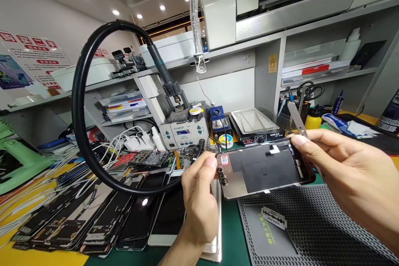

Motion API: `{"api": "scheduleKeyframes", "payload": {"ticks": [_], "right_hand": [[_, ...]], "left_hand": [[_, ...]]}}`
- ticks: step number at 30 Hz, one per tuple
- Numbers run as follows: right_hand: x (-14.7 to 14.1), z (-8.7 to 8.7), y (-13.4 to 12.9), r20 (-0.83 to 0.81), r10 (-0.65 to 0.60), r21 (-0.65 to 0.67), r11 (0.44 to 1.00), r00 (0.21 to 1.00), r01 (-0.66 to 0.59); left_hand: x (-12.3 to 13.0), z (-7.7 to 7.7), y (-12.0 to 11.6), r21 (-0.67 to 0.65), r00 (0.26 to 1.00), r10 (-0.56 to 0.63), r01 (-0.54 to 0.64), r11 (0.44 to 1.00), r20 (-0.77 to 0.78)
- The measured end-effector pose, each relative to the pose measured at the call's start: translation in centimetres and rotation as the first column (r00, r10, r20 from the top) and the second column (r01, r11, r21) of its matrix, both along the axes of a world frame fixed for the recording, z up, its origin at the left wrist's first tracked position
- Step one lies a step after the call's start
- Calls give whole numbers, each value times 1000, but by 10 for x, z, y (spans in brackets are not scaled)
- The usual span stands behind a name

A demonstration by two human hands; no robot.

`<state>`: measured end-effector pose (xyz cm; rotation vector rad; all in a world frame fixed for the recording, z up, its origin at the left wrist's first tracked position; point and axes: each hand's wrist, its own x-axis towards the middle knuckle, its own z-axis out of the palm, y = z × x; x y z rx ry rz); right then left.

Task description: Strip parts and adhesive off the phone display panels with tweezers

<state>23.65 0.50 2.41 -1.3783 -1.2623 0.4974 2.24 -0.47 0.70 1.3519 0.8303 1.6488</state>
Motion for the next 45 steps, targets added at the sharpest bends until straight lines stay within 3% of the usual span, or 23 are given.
{"api": "scheduleKeyframes", "payload": {"ticks": [9,25,38,45], "right_hand": [[0,-1,1,-28,16,-7,1000,999,-16],[-1,0,1,-11,13,-13,1000,1000,-14],[1,-4,3,18,-7,-17,1000,1000,8],[2,-4,3,26,-7,0,1000,1000,7]], "left_hand": [[0,6,-3,-16,993,41,-43,999,-111],[1,-2,-1,79,948,133,-115,990,-291],[-1,1,1,97,928,169,-144,985,-333],[-2,4,1,49,969,39,-28,998,-245]]}}
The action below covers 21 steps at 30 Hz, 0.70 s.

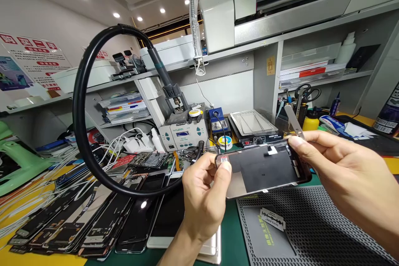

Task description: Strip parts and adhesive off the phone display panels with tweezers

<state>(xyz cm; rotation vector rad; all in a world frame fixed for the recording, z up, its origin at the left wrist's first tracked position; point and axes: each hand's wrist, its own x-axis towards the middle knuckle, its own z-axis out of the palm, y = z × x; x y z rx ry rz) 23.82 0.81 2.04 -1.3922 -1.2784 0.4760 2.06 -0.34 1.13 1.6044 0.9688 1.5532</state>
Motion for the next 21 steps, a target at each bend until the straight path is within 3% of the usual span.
{"api": "scheduleKeyframes", "payload": {"ticks": [15,21], "right_hand": [[-1,1,-1,-70,90,-30,995,994,-92],[0,2,-1,-140,113,-39,992,984,-119]], "left_hand": [[0,3,3,-8,998,68,-68,998,-12],[0,-4,4,-66,967,-55,74,995,249]]}}
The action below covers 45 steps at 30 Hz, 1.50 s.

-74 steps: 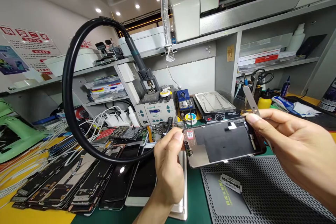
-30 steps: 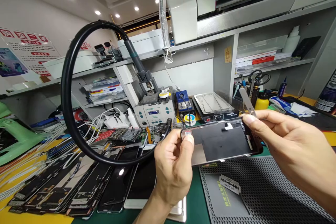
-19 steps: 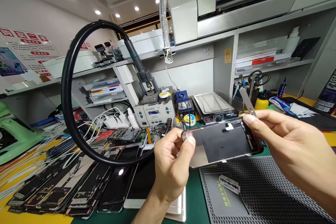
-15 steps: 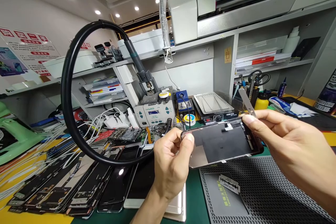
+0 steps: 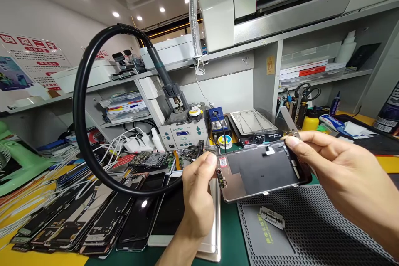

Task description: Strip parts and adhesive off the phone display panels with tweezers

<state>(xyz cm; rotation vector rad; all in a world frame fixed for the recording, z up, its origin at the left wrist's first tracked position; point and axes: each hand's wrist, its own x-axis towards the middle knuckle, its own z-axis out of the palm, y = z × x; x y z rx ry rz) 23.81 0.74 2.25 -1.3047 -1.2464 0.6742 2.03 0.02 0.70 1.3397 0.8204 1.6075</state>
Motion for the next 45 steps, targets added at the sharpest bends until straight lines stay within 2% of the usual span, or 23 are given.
{"api": "scheduleKeyframes", "payload": {"ticks": [9,18,45], "right_hand": [[0,-1,1,60,-32,-13,999,998,33],[0,-2,1,65,-23,2,1000,998,23],[0,-1,0,86,-38,-15,999,996,40]], "left_hand": [[-3,0,-3,20,999,-50,50,999,-9],[-2,3,-4,4,998,-35,35,999,-47],[-2,1,-4,8,999,-34,34,999,-35]]}}
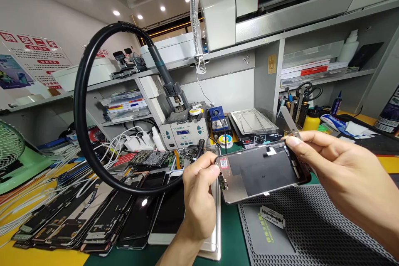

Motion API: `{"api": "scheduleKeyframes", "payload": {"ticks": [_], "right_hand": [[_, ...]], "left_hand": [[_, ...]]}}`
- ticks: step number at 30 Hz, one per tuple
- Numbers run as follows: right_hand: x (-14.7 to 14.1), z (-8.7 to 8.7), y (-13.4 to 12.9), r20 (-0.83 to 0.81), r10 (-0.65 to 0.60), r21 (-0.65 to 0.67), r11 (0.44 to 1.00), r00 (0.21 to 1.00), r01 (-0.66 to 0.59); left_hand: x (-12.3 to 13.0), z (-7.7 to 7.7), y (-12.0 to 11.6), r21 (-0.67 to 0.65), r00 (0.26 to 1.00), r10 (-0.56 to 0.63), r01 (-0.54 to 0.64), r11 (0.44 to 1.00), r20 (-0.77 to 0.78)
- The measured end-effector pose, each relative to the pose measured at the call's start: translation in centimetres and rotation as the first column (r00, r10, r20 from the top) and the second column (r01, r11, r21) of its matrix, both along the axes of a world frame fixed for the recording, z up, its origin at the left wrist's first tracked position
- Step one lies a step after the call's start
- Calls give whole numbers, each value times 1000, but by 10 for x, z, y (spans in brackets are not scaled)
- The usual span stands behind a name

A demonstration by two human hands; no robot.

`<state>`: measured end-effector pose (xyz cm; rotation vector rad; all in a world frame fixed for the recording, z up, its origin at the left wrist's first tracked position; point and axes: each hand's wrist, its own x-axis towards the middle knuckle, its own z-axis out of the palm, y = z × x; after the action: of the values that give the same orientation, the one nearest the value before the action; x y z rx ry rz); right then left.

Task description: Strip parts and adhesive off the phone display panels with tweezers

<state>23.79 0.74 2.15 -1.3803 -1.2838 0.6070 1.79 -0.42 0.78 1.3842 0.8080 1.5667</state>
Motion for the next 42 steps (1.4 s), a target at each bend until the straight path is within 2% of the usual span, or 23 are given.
{"api": "scheduleKeyframes", "payload": {"ticks": [12,32,42], "right_hand": [[-4,6,-2,-14,21,35,999,1000,-21],[-3,3,0,30,4,35,999,1000,-5],[-3,3,1,-8,35,19,999,999,-35]], "left_hand": [[0,-1,1,2,1000,6,-6,1000,-5],[-1,-1,0,26,1000,10,-10,1000,-20],[-1,-3,2,22,1000,10,-10,1000,-20]]}}
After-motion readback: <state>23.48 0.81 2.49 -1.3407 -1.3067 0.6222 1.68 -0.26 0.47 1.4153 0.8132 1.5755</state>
